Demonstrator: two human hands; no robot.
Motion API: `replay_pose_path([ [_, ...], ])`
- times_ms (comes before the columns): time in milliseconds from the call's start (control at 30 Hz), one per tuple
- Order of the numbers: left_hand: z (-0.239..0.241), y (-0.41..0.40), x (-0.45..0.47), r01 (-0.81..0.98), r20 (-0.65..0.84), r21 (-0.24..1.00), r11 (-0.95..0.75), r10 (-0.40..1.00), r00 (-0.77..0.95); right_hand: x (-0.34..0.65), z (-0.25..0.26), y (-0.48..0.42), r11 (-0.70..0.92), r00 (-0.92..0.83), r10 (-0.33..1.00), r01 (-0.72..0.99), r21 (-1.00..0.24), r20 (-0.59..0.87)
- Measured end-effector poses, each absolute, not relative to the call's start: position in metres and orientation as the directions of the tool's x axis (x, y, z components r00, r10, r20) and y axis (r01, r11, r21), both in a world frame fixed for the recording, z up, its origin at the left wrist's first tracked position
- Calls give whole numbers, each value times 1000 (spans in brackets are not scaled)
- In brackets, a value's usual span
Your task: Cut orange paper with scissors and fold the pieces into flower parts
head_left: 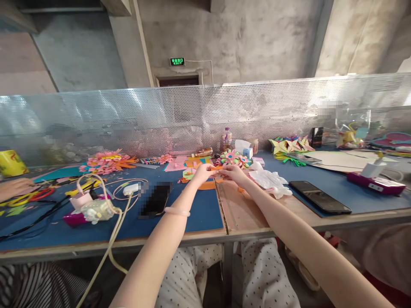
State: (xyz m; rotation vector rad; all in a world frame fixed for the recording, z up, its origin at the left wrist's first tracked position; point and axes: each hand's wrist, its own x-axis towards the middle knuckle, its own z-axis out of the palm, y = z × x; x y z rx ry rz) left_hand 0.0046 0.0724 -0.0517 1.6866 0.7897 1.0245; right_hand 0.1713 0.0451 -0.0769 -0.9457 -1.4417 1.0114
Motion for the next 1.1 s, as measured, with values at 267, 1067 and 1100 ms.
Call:
replay_pose_path([
  [267,-51,69,3,46,259,950,-310,858,444,171,-78,43,329,-57,944,55,-943,326],
  [1067,-42,62,1,206,264,916,-345,902,341,162,-73,35,364,40,930,58,-930,366],
  [1100,-42,61,0,216,268,911,-351,903,335,161,-73,35,370,42,927,68,-926,373],
])
